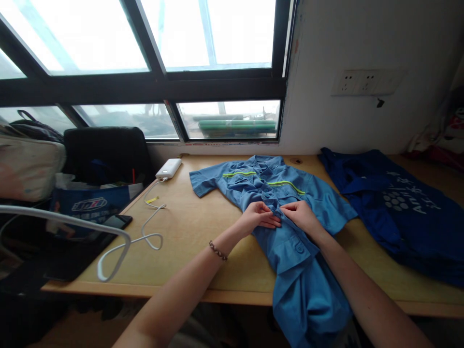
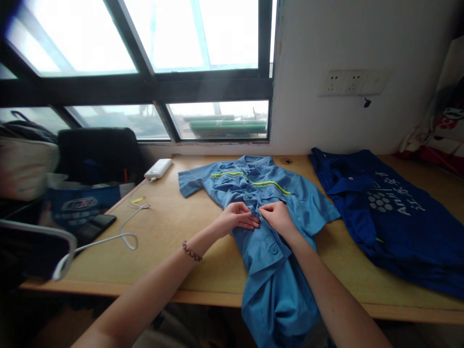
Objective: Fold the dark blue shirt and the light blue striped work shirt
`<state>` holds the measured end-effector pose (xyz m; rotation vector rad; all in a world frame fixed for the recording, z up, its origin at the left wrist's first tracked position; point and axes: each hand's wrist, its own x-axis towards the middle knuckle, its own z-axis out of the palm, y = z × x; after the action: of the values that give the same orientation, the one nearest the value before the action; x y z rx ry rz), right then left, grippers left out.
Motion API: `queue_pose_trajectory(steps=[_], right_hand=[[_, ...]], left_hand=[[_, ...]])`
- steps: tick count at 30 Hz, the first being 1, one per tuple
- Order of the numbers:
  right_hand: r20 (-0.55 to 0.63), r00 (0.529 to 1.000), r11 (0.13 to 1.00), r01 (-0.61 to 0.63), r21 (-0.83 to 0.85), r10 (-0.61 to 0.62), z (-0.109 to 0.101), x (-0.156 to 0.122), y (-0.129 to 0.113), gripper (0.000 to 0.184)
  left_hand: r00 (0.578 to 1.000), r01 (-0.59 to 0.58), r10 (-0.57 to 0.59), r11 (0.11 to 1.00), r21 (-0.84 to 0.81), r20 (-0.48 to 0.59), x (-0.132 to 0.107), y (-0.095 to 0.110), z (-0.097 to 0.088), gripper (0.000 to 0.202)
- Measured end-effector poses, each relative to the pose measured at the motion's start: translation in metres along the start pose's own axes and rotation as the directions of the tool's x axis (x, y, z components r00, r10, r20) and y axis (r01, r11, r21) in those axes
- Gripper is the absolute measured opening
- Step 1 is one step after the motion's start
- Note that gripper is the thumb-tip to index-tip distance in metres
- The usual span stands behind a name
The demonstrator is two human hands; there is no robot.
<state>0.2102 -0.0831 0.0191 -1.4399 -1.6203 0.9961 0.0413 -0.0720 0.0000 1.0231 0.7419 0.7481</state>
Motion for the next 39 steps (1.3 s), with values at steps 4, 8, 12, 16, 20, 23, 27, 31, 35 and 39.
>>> queue_pose_trajectory(steps=[4, 8, 12, 16, 20, 23, 27, 31, 35, 39], right_hand=[[0.048, 0.998, 0.999, -0.033, 0.039, 0.031, 0.001, -0.002, -0.003, 0.025], [0.046, 0.994, 0.991, -0.1, 0.086, 0.096, 0.003, -0.003, -0.004, 0.025], [0.045, 0.997, 0.997, -0.069, 0.034, 0.068, 0.008, -0.003, 0.0, 0.021], [-0.085, 0.99, 0.964, 0.092, -0.25, -0.116, 0.015, -0.007, 0.001, 0.015], [-0.123, 0.971, 0.894, 0.135, -0.428, -0.206, 0.023, -0.011, -0.001, 0.01], [-0.11, 0.972, 0.892, 0.14, -0.43, -0.206, 0.025, -0.012, -0.001, 0.008], [-0.083, 0.976, 0.913, 0.156, -0.377, -0.201, 0.025, -0.01, 0.001, 0.006], [-0.054, 0.978, 0.939, 0.179, -0.295, -0.204, 0.025, -0.009, 0.001, 0.011], [-0.088, 0.96, 0.946, 0.24, -0.216, -0.264, 0.025, -0.005, 0.004, 0.013], [-0.111, 0.966, 0.967, 0.216, -0.137, -0.232, 0.025, -0.001, 0.01, 0.021]], left_hand=[[1.0, 0.008, -0.008, 1.0, 0.005, -0.007, 0.0, 0.001, 0.001, 0.032], [1.0, 0.006, -0.006, 1.0, 0.013, -0.014, 0.0, 0.0, 0.002, 0.033], [0.999, -0.011, 0.011, 1.0, -0.001, -0.032, 0.0, -0.002, 0.003, 0.033], [0.993, -0.038, 0.034, 0.999, -0.028, -0.11, 0.001, -0.005, 0.006, 0.032], [0.98, -0.06, 0.051, 0.997, -0.041, -0.192, 0.002, -0.009, 0.009, 0.033], [0.97, -0.064, 0.042, 0.994, -0.087, -0.238, 0.001, -0.01, 0.011, 0.029], [0.954, -0.025, -0.028, 0.985, -0.172, -0.298, 0.002, -0.011, 0.011, 0.028], [0.942, 0.003, -0.085, 0.97, -0.245, -0.326, 0.004, -0.011, 0.01, 0.033], [0.943, -0.021, -0.064, 0.968, -0.252, -0.326, 0.003, -0.009, 0.009, 0.034], [0.948, -0.065, -0.004, 0.976, -0.206, -0.317, 0.002, -0.01, 0.01, 0.034]])
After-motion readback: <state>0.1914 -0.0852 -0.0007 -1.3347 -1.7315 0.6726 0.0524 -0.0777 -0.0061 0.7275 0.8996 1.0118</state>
